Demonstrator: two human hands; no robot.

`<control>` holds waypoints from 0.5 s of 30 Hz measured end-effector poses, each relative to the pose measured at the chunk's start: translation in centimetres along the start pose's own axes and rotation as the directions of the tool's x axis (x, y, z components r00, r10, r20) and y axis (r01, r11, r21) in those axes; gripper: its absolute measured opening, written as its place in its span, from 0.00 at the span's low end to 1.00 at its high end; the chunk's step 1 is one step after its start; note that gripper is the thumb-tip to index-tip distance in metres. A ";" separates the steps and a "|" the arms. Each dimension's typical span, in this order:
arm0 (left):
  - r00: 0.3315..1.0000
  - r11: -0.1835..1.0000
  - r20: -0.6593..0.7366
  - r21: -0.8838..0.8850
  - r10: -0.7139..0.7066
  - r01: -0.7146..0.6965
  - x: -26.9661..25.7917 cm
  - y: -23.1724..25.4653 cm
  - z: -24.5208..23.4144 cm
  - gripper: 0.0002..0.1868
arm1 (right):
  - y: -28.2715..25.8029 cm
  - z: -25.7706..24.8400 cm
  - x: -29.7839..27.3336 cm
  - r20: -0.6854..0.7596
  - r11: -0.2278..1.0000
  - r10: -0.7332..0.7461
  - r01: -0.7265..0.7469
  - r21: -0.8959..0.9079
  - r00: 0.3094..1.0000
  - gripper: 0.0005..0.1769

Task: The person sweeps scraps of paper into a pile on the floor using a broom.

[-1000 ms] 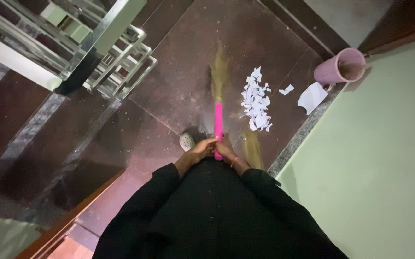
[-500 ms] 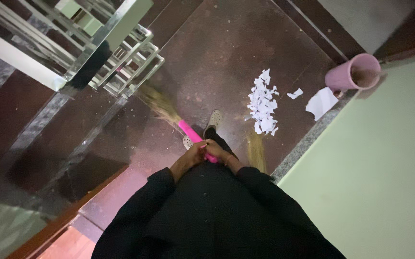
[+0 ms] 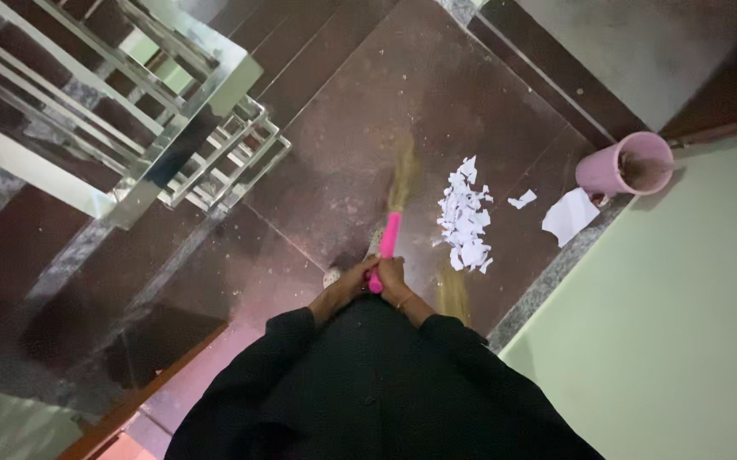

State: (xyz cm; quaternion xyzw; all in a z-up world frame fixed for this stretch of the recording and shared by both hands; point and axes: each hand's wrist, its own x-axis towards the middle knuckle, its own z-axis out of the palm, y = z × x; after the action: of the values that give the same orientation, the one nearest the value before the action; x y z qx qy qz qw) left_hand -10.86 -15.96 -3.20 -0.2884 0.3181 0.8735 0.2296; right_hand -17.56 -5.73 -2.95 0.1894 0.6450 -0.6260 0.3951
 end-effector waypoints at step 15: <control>0.980 0.991 -0.177 -0.114 -0.085 0.066 3.7 4.9 2.1 0.21 | -7.5 -1.4 5.6 0.285 0.884 0.178 -0.025 -0.467 0.942 0.18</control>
State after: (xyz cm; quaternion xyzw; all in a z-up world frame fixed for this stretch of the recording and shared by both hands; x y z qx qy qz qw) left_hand -17.20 -17.13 -2.26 -0.3907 0.2790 0.8501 0.2166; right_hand -26.95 -6.84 -2.32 0.0212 0.6904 -0.4571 0.5603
